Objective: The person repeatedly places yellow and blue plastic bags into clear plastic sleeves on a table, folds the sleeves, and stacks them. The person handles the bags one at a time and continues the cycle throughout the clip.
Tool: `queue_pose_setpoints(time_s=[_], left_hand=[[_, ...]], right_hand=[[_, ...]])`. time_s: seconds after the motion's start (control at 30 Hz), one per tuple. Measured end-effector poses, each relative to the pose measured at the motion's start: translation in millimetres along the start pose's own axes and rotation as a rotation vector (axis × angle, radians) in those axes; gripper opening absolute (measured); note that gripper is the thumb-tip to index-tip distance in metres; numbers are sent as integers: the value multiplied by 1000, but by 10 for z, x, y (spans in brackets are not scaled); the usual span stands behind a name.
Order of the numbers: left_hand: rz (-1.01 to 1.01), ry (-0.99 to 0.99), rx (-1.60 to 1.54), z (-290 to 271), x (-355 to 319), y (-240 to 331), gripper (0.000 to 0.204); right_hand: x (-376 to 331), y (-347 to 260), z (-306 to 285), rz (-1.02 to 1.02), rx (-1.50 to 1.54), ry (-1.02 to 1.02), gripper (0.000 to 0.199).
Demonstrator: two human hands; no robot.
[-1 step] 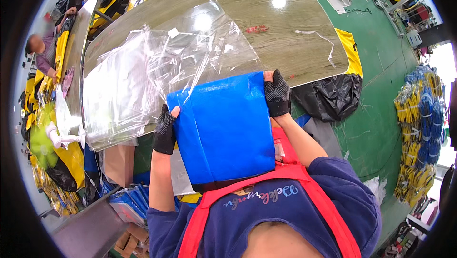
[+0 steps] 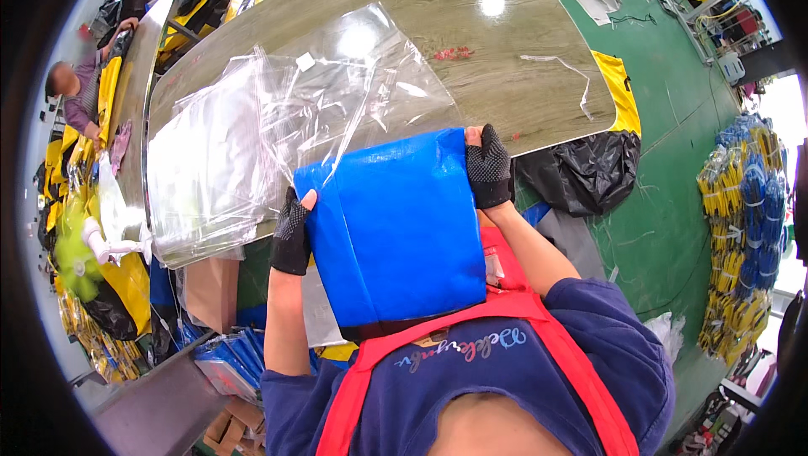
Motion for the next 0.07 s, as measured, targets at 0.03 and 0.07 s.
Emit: queue_pose_setpoints(time_s=[0.03,0.07], left_hand=[[3,0,-11,9,1,11,58],[42,27,1,51,-28,62,60]], right_hand=[[1,5,0,-15,-3,11,29],[9,6,-3,-31,-5,21,28]])
Point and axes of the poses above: each hand's wrist, its own x-axis towards the middle knuckle, its own z-axis out of the palm, y = z × x, the point moved 8 cm from there along x, towards the middle knuckle, and after that the axes turned 8 degrees about -x, right-handed, at the moved point
